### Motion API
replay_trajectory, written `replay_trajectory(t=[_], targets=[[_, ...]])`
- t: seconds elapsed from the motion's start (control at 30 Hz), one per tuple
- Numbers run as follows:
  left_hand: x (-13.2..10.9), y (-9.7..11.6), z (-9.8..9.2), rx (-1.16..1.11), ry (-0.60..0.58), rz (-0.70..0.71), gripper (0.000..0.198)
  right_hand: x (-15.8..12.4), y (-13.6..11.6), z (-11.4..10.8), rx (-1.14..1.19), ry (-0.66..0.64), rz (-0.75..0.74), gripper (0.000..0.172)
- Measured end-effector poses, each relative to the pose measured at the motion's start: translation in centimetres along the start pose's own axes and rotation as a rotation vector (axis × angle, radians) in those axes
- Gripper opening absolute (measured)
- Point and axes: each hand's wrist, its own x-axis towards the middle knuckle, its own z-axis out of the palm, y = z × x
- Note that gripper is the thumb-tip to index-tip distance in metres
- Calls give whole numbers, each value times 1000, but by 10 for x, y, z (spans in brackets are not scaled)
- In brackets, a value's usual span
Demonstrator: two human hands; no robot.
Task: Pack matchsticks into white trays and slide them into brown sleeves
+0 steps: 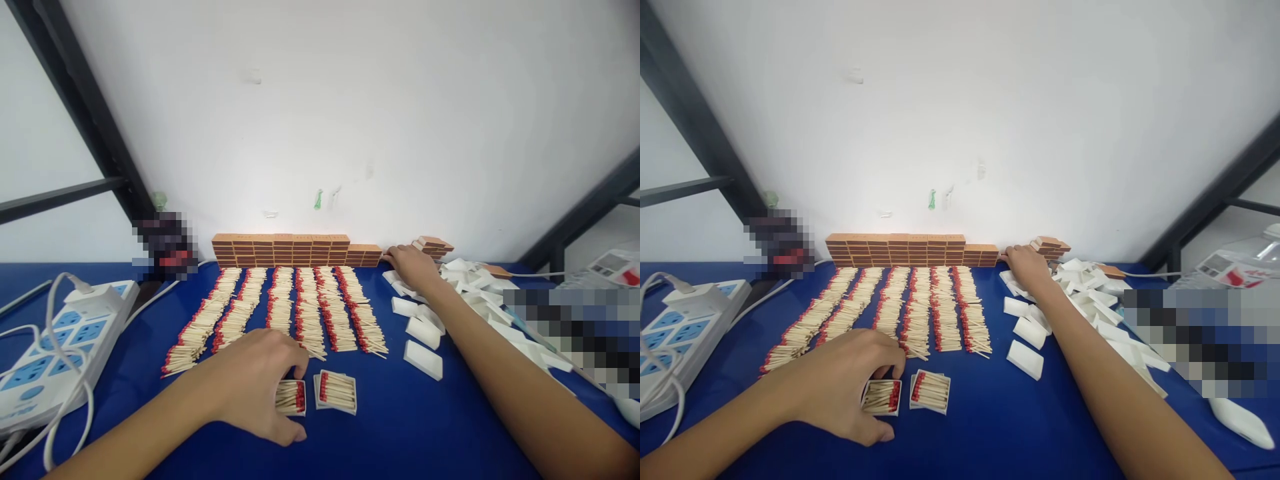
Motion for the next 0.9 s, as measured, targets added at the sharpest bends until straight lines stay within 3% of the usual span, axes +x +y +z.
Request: replay_trajectory(t=[0.37, 0.53, 0.7, 0.8, 0.9], targets=[[3, -5, -2, -74, 79, 76, 41, -5, 3, 0, -2, 11, -34, 32], [6, -12, 1, -21, 207, 155, 36, -3, 6, 0, -22, 50, -17, 31], [11, -19, 5, 53, 455, 162, 33, -10, 11, -22, -56, 127, 3, 28], [12, -21, 6, 14, 586, 148, 25, -23, -1, -49, -56, 303, -53, 25], [13, -20, 7, -63, 677, 90, 32, -48, -40, -76, 22, 593, -298, 20]])
